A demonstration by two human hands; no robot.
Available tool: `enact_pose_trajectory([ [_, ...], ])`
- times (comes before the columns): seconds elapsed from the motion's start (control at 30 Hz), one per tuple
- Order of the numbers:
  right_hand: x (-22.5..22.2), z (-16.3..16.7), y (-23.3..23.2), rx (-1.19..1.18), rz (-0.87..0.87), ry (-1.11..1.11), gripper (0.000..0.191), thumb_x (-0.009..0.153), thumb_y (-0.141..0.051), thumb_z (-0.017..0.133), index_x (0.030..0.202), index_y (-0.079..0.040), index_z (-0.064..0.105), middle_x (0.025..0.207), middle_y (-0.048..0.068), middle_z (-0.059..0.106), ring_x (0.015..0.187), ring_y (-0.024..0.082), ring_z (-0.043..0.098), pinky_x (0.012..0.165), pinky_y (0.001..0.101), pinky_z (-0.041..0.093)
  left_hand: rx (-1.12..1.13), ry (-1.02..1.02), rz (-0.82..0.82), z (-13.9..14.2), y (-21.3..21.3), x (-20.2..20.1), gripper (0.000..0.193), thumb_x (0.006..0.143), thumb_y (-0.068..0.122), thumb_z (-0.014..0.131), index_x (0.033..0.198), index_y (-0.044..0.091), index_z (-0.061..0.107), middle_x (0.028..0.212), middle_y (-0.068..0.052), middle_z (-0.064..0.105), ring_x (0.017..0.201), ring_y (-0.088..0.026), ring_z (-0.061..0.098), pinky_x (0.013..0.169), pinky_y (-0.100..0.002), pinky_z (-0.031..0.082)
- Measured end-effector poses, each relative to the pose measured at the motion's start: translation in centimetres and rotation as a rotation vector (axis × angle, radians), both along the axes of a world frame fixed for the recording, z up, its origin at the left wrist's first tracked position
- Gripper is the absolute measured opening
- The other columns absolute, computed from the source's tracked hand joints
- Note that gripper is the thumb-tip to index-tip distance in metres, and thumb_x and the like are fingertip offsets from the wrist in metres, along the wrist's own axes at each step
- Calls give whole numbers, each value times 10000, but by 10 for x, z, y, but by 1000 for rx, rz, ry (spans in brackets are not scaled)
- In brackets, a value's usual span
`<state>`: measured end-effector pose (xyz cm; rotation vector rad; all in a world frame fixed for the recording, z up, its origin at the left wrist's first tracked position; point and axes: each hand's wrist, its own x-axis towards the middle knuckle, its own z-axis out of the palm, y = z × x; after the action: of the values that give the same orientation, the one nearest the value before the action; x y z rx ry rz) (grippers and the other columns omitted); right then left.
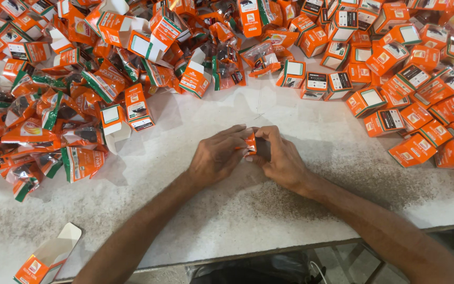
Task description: The person picks up small orange packaged packets from a large pile on the table, opens a small cardboard box, places a packet inside, folds the box flaps closed, and sets the filled box aside, repeating this cycle continuously.
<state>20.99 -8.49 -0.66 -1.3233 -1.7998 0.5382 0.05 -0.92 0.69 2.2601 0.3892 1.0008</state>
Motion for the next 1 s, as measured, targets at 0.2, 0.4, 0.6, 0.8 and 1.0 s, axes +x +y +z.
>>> enact_pose_trajectory([
  [0.2,0,5,-2,-39,-11,-28,526,879,-184,797,1247,-84,435,1193,169,701,1091,402,704,866,460,587,-42,-20,-53,0,3,-5,231,924,26,747,1135,29,655,1409,-161,650,1401,-393,570,1145,-456,526],
  [0.4,-3,12,-2,-55,10,-29,540,870,-179,797,1254,-85,429,1185,165,705,1085,398,703,857,475,580,125,76,-16,6,-2,-8,317,828,-36,748,1127,9,656,1442,-162,622,1405,-389,570,1137,-442,543],
  [0.6,-1,7,-4,-25,15,-117,630,870,-168,794,1360,-81,407,1217,171,687,1118,390,679,894,482,556,291,209,16,8,-11,-5,273,839,-28,760,1086,18,654,1554,-201,519,1508,-400,440,1193,-458,488],
  [0.8,12,-2,5,168,12,-254,703,880,-126,735,1486,-101,380,1398,207,600,1284,391,603,1080,474,510,522,290,204,-7,-9,-1,263,828,70,739,1077,83,653,1547,-276,445,1484,-438,377,1221,-659,257],
  [1.0,52,24,21,755,-560,-561,767,987,-307,702,1515,8,244,1489,339,326,1384,505,362,1183,539,314,467,220,703,-8,80,-8,650,866,182,797,1421,7,507,1462,-252,521,1299,-441,484,1029,-585,392],
])
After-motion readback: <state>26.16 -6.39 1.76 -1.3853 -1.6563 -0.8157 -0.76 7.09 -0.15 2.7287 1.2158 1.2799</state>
